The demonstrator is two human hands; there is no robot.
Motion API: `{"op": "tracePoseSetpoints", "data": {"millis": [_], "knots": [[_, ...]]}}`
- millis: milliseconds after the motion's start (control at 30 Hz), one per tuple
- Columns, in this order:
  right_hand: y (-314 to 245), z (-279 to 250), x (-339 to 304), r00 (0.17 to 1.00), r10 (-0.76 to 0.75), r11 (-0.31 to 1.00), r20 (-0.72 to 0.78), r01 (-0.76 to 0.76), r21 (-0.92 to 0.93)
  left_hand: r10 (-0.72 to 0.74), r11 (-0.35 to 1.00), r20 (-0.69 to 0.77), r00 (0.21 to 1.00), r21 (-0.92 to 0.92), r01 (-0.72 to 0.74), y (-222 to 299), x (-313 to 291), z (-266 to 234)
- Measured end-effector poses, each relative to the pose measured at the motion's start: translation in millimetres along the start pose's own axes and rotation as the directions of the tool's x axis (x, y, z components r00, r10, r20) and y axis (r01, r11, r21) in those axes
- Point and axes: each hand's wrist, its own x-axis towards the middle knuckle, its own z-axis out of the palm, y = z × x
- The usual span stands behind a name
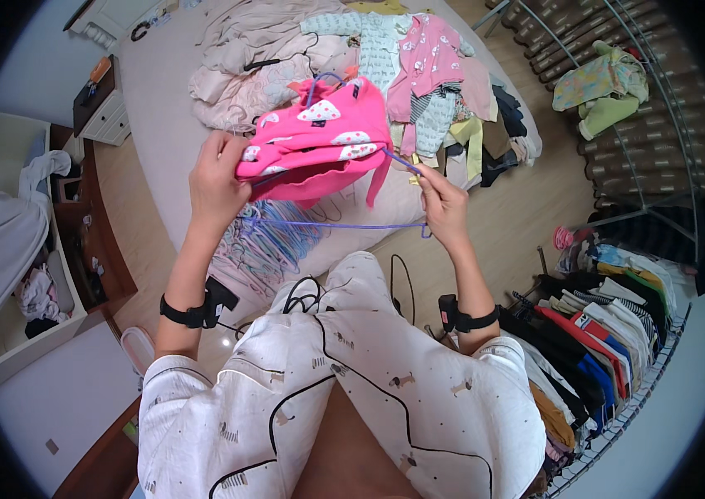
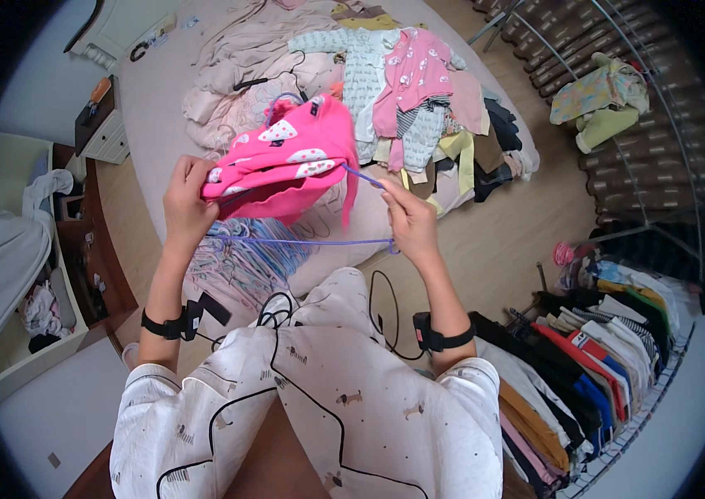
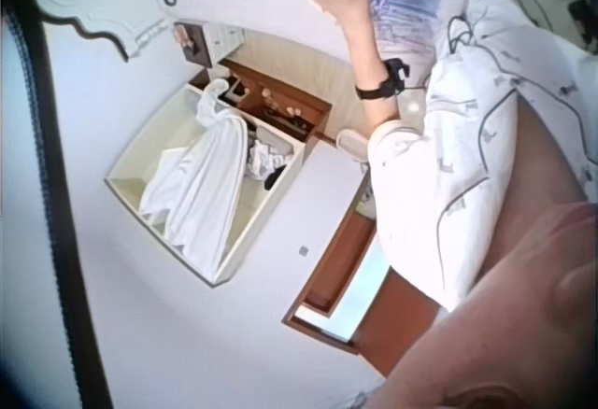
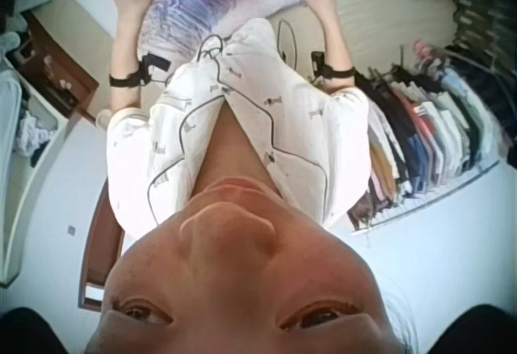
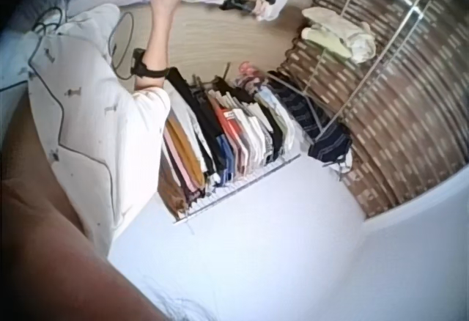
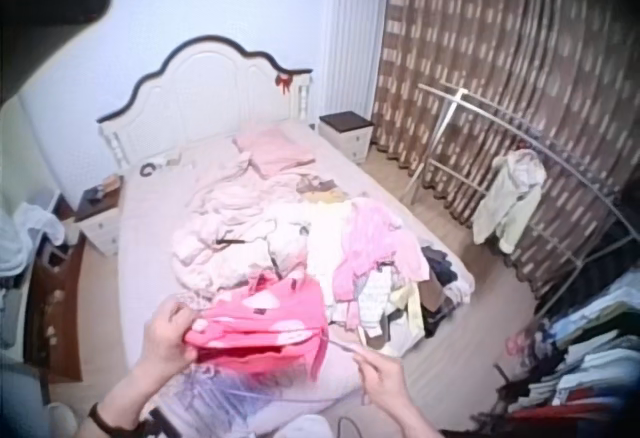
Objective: The person places items of clothing onto hangers by hand and then hangs the hangers on a metal rack.
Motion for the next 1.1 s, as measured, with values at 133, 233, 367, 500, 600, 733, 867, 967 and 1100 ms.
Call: {"op": "tracePoseSetpoints", "data": {"millis": [133,233,367,500,600,733,867,967,1100], "knots": [[-17,-7,-14,0.997,0.001,0.999,-0.081,-0.003,-0.032,-0.064,0.995,-0.037,0.997,-0.08,0.06,-18,-8,-11],[-28,-7,-24,0.988,0.042,0.999,-0.148,-0.045,-0.017,-0.169,0.942,0.022,0.985,-0.29,0.168,-34,-22,-17],[-49,-4,-40,0.965,0.125,0.991,-0.23,-0.131,-0.012,-0.117,0.931,-0.032,0.993,-0.353,0.098,-32,-36,-28],[-59,3,-59,0.947,0.112,0.985,-0.301,-0.146,-0.096,0.061,0.969,-0.156,0.986,-0.227,-0.096,-15,-47,-41],[-66,9,-67,0.926,0.146,0.982,-0.348,-0.178,-0.06,0.082,0.945,-0.118,0.99,-0.305,-0.115,-10,-51,-46],[-82,17,-73,0.916,0.201,0.976,-0.348,-0.219,-0.011,0.205,0.905,-0.073,0.976,-0.365,-0.217,0,-62,-48],[-83,23,-78,0.912,0.19,0.98,-0.364,-0.197,0.018,0.22,0.878,-0.025,0.975,-0.431,-0.209,11,-70,-47],[-78,25,-78,0.903,0.205,0.978,-0.377,-0.208,0.032,0.253,0.846,0.011,0.967,-0.488,-0.216,13,-74,-50],[-87,36,-73,0.904,0.158,0.987,-0.396,-0.14,0.076,0.362,0.827,0.14,0.922,-0.505,-0.248,35,-95,-55]]}}
